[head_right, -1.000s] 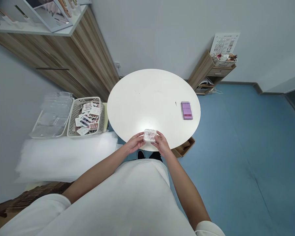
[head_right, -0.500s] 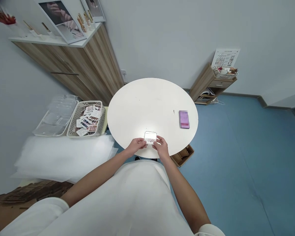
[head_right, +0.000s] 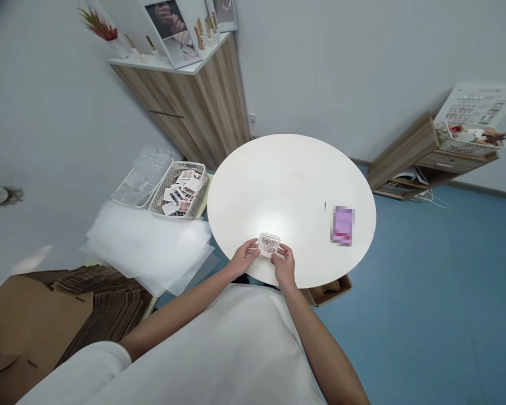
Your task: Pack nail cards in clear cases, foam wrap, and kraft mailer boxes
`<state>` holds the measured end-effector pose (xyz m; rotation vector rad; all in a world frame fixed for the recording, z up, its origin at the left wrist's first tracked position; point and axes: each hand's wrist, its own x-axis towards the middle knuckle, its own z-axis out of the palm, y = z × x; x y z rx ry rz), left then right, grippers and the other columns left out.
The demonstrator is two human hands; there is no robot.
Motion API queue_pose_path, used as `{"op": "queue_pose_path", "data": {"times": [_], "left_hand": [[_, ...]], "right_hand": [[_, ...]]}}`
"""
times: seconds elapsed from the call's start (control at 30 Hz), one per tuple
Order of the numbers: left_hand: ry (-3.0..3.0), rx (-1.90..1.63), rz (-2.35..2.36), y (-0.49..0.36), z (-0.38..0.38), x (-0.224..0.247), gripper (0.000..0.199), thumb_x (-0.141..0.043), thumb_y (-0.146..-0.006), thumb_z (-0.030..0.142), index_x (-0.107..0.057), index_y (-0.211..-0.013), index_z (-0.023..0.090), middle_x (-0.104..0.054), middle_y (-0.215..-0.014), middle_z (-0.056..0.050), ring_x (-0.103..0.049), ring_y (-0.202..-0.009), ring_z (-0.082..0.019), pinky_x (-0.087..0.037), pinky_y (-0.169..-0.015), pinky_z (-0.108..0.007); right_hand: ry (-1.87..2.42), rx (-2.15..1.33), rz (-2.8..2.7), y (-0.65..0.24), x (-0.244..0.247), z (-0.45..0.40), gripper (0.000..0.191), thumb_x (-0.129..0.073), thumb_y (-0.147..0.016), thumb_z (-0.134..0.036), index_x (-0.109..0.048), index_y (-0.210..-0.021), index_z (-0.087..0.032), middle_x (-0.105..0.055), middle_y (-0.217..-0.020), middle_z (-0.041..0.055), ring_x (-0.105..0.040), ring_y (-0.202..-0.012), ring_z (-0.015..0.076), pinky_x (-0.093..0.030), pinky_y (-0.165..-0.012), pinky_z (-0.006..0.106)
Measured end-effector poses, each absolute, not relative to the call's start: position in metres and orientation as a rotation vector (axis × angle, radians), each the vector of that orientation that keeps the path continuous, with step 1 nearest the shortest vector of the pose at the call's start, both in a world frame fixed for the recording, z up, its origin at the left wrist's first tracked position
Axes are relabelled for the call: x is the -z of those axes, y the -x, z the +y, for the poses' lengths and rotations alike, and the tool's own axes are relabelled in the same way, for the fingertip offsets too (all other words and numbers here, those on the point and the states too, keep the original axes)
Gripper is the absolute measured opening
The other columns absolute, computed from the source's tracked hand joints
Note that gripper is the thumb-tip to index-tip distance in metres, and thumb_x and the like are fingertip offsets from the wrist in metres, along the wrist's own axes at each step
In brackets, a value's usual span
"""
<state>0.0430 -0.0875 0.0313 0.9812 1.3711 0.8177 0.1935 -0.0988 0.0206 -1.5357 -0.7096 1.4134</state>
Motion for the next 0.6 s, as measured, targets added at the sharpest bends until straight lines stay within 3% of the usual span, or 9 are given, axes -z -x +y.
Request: {"op": "queue_pose_path", "data": {"times": [0.2,0.33,0.43,0.6], "left_hand": [[-0.963,-0.915,1.478,-0.009,-0.078,-0.024,0.051,-0.057,-0.076,0.033,-0.042,-0.124,0.022,-0.046,-0.122,-0.011,-0.047,-0.105,-0.020,-0.044,-0.081,-0.032],[-1.038,-0.957,1.557,0.024,-0.059,-0.020,0.055,-0.055,-0.077,0.037,-0.038,-0.127,0.024,-0.042,-0.122,-0.010,-0.042,-0.112,-0.021,-0.042,-0.086,-0.033],[-1.057,-0.944,1.646,0.051,-0.040,-0.019,0.053,-0.055,-0.077,0.038,-0.040,-0.126,0.024,-0.039,-0.122,-0.010,-0.042,-0.112,-0.021,-0.040,-0.087,-0.033],[-1.044,-0.863,1.710,0.097,-0.001,-0.003,0.054,-0.052,-0.077,0.042,-0.041,-0.126,0.020,-0.040,-0.117,-0.011,-0.044,-0.108,-0.021,-0.042,-0.083,-0.032]], "right_hand": [[1.499,-1.555,-0.928,-0.154,-0.024,-0.068,0.045,-0.059,-0.068,-0.033,-0.043,-0.110,-0.024,-0.053,-0.111,0.0060,-0.057,-0.092,0.0174,-0.047,-0.081,0.037],[1.539,-1.548,-1.130,-0.117,-0.028,-0.041,0.053,-0.060,-0.066,-0.032,-0.042,-0.116,-0.026,-0.046,-0.122,0.0064,-0.045,-0.110,0.0212,-0.046,-0.084,0.037],[1.639,-1.504,-1.232,-0.088,-0.026,-0.021,0.057,-0.059,-0.067,-0.033,-0.041,-0.120,-0.026,-0.040,-0.127,0.0072,-0.043,-0.110,0.0225,-0.047,-0.081,0.037],[1.688,-1.473,-1.323,-0.041,-0.008,0.014,0.060,-0.059,-0.066,-0.033,-0.041,-0.123,-0.023,-0.044,-0.119,0.0082,-0.046,-0.101,0.0217,-0.047,-0.077,0.035]]}}
